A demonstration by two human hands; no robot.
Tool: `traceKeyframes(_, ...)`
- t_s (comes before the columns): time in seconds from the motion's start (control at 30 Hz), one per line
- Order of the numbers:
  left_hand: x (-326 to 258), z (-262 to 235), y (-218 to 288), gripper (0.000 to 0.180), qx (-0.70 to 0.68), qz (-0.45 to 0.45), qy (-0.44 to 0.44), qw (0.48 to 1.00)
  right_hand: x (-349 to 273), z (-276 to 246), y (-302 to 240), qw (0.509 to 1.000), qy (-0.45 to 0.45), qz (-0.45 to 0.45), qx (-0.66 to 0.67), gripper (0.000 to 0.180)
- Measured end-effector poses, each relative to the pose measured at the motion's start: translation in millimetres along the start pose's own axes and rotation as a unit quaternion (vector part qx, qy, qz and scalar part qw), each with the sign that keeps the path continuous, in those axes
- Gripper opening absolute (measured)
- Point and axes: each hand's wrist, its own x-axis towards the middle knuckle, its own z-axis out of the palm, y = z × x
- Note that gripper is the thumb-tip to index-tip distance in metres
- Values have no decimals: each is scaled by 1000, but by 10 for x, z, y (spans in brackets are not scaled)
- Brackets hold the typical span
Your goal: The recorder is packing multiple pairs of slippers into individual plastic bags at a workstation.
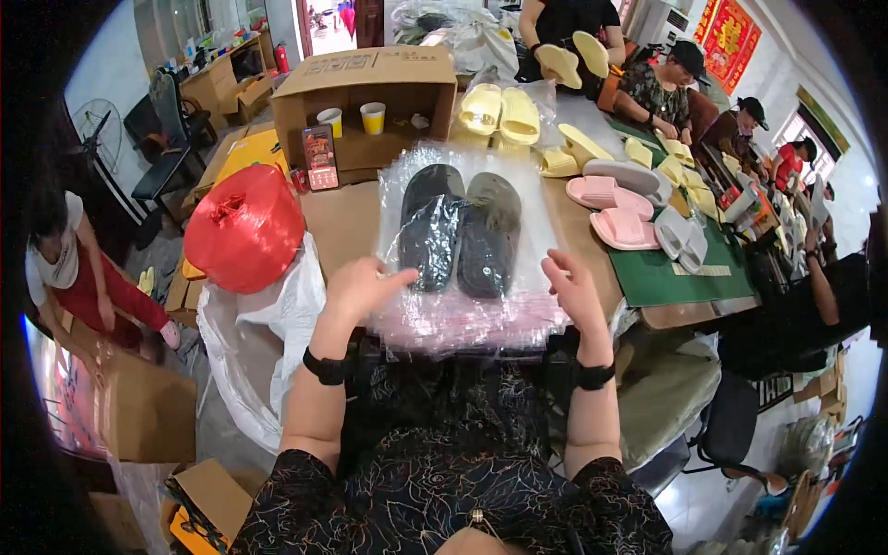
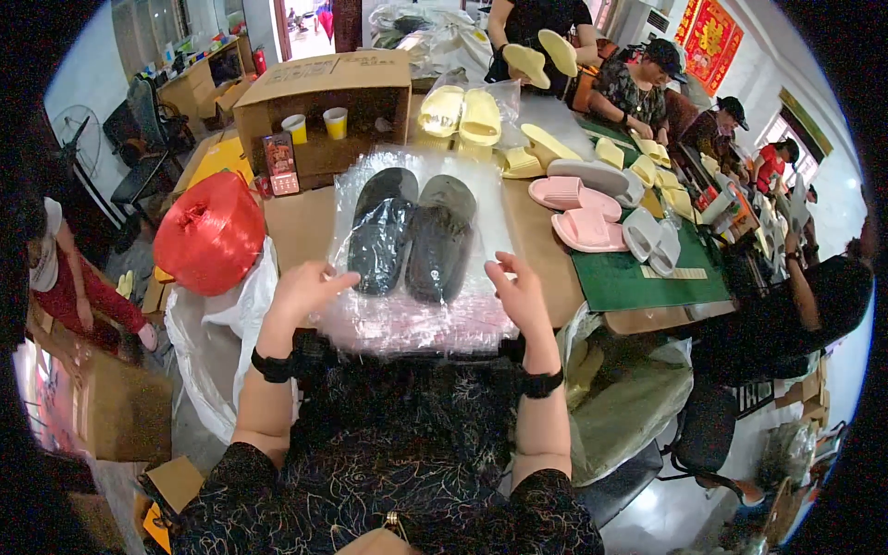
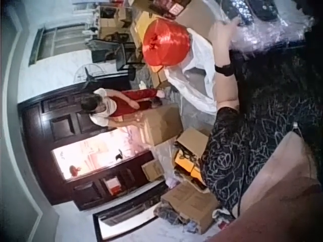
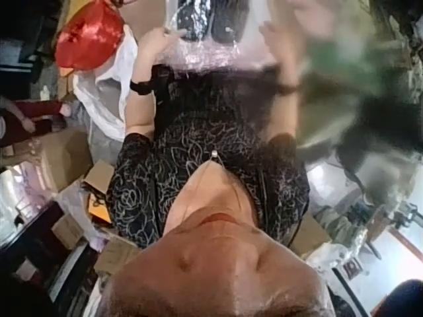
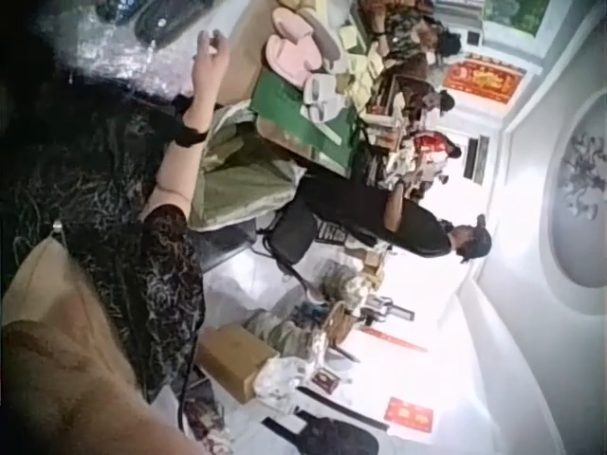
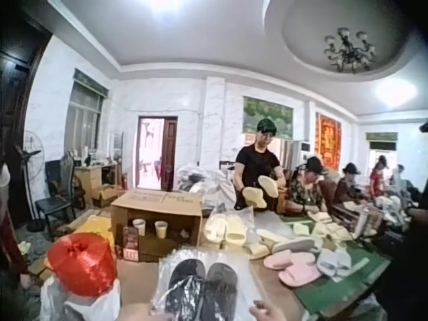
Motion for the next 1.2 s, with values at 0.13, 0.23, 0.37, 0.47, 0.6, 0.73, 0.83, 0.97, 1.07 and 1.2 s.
traceKeyframes(0.13,-40,134,-243,53,-62,14,-63,996,37,58,106,981,-100,149,-74,59)
traceKeyframes(0.23,-20,194,-382,33,-252,-19,-86,964,33,-41,64,960,-219,161,-68,38)
traceKeyframes(0.37,-3,186,-486,21,-395,-3,-52,917,86,-176,207,971,-179,157,-15,29)
traceKeyframes(0.47,-14,51,-475,19,-443,-62,-82,891,71,-244,21,969,-174,163,62,22)
traceKeyframes(0.6,-24,33,-321,15,-536,-44,-2,843,98,-169,-66,976,-114,110,147,23)
traceKeyframes(0.73,28,44,-212,12,-587,42,71,806,168,-43,45,967,-55,-55,242,15)
traceKeyframes(0.83,117,169,-328,9,-539,193,171,802,146,56,122,967,-34,-87,237,12)
traceKeyframes(0.97,97,292,-479,7,-475,197,172,840,71,144,431,979,-27,-127,155,10)
traceKeyframes(1.07,59,336,-671,9,-165,254,179,936,-16,181,696,991,-61,-122,-12,10)
traceKeyframes(1.2,33,430,-807,9,-100,252,138,953,-178,328,684,997,-2,-52,57,20)
